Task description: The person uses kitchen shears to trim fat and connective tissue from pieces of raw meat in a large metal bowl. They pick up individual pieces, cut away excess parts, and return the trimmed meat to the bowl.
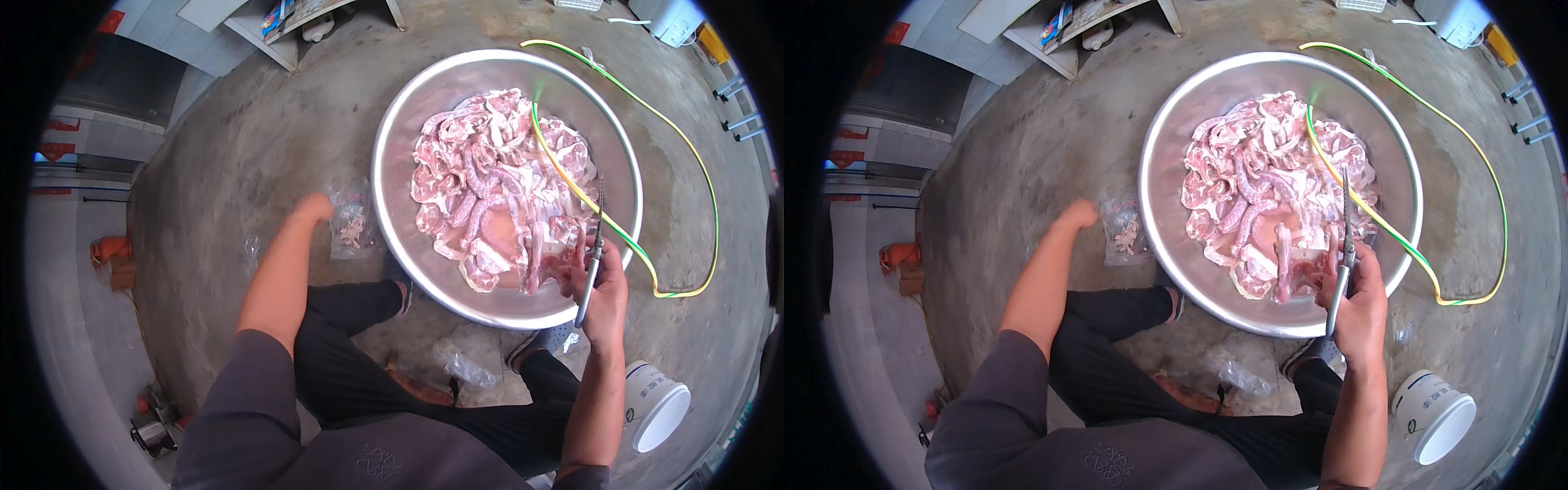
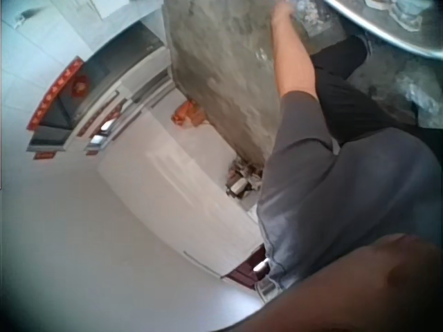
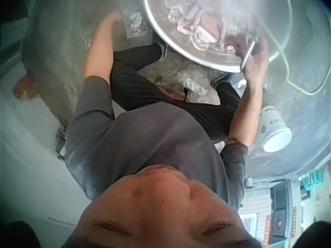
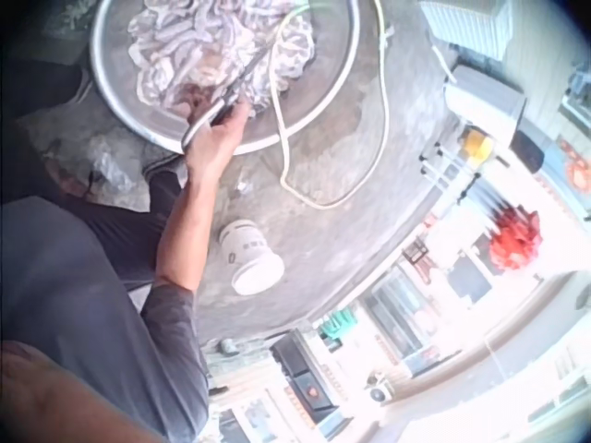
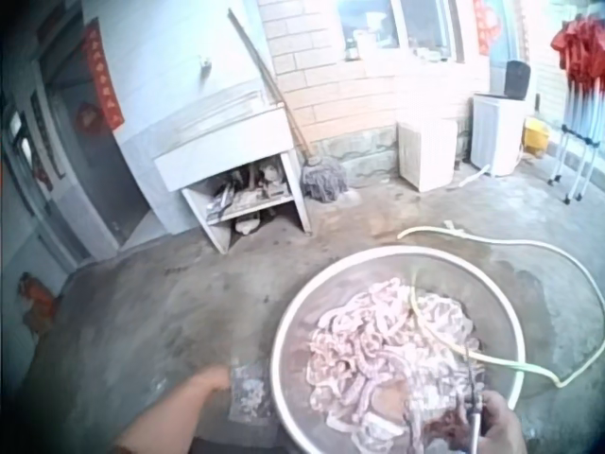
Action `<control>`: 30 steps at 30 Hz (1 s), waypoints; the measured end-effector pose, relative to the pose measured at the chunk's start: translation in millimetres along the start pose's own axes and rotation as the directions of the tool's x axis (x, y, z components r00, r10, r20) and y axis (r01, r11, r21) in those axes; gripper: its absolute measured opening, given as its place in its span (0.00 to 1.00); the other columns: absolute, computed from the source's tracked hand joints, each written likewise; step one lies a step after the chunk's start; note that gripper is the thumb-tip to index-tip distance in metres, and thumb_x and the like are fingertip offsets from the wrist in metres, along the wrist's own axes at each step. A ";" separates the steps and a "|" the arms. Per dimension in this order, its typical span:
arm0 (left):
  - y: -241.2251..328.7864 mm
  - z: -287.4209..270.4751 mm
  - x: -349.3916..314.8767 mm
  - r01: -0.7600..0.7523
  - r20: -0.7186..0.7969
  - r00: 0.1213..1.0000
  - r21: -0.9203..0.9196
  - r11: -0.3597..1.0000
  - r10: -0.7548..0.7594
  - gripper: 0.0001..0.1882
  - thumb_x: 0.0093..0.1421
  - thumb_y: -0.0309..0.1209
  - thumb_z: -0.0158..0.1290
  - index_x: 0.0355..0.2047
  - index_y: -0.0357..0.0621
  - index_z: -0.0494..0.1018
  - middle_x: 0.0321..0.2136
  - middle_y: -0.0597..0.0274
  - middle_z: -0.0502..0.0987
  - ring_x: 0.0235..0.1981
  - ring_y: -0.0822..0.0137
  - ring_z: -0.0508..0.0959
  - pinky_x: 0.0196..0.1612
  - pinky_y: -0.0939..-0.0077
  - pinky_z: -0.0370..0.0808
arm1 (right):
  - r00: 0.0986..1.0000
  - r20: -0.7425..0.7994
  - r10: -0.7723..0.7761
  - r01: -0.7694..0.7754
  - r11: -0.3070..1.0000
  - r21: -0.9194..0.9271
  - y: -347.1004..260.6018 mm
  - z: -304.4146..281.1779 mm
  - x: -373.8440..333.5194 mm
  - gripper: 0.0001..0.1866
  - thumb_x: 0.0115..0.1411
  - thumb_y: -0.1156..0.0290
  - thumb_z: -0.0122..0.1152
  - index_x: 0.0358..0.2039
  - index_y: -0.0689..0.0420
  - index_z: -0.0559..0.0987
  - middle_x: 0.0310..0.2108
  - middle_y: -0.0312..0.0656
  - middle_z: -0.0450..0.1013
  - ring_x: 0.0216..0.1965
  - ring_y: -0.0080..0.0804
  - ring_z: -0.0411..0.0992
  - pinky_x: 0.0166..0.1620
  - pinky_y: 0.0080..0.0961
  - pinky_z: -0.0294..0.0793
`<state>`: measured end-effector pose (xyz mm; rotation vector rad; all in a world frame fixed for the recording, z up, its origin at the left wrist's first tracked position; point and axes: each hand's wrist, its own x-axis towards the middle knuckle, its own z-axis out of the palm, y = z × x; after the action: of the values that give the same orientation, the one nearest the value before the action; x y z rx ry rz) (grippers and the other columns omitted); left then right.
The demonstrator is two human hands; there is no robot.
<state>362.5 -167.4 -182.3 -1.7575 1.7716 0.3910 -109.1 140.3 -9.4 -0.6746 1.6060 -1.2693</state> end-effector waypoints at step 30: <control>297.5 -132.5 -248.0 -0.894 -0.826 0.439 -0.441 0.080 0.353 0.23 0.58 0.21 0.57 0.55 0.42 0.69 0.40 0.50 0.81 0.39 0.53 0.83 0.43 0.65 0.79 | 0.985 0.155 -0.080 0.043 0.973 0.225 -32.9 -27.3 -20.2 0.30 0.57 0.70 0.74 0.57 0.61 0.72 0.26 0.34 0.73 0.27 0.18 0.70 0.31 0.15 0.67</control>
<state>28.9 -26.2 8.2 -1.4337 3.2279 1.6687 -130.0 158.8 28.8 -0.6740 1.2963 -1.3775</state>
